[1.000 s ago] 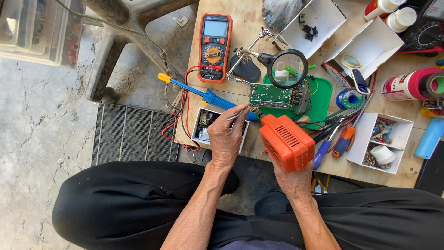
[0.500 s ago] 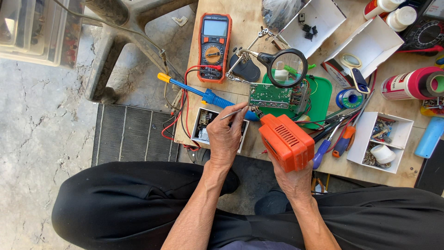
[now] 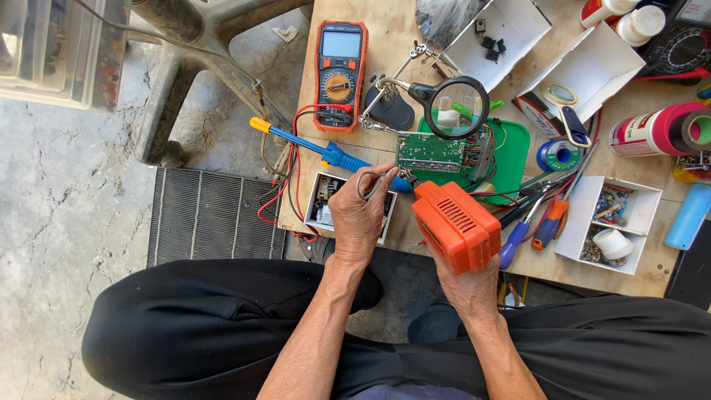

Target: The person uses a heat gun to apply heat to a green circuit board while holding a wire with pliers. They then use a soldering iron to work on the board's components. The person also handles a multimeter and various small electronic parts on the cluttered workbench.

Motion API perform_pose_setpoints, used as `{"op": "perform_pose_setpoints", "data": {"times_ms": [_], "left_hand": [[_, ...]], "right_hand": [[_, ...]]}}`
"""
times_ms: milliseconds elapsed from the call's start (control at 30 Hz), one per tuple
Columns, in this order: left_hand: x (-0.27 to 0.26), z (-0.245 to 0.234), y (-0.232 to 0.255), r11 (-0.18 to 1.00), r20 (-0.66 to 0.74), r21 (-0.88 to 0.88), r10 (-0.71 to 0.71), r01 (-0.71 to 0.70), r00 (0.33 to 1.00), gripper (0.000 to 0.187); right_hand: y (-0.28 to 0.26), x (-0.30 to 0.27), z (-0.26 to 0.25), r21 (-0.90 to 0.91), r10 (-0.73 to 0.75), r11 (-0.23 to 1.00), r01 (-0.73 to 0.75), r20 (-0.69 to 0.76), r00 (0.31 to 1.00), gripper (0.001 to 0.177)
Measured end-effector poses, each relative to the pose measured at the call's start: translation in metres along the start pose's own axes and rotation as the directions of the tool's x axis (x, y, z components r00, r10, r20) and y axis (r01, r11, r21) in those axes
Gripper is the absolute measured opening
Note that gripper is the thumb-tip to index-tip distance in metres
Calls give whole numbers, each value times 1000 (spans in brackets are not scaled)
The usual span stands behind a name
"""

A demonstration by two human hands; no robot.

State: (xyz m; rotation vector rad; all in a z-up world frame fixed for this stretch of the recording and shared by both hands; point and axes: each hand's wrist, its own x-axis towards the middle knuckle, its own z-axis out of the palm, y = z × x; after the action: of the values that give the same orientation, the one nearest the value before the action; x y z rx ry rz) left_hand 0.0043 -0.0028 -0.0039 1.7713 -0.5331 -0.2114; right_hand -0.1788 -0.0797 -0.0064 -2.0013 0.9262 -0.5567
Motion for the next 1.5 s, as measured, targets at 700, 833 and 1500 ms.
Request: {"op": "perform_pose_setpoints", "data": {"times_ms": [700, 833, 1500], "left_hand": [[-1, -1, -5, 989, -3, 95, 118, -118, 993, 24], [1, 1, -5, 985, -7, 105, 136, -135, 991, 18], [7, 3, 0, 975, -36, 160, 160, -152, 986, 14]], "right_hand": [[-3, 2, 0, -16, -22, 1000, 23, 10, 1000, 65], [-4, 3, -2, -11, -15, 1000, 15, 16, 1000, 64], [-4, -3, -1, 18, 14, 1000, -13, -25, 1000, 62]]}}
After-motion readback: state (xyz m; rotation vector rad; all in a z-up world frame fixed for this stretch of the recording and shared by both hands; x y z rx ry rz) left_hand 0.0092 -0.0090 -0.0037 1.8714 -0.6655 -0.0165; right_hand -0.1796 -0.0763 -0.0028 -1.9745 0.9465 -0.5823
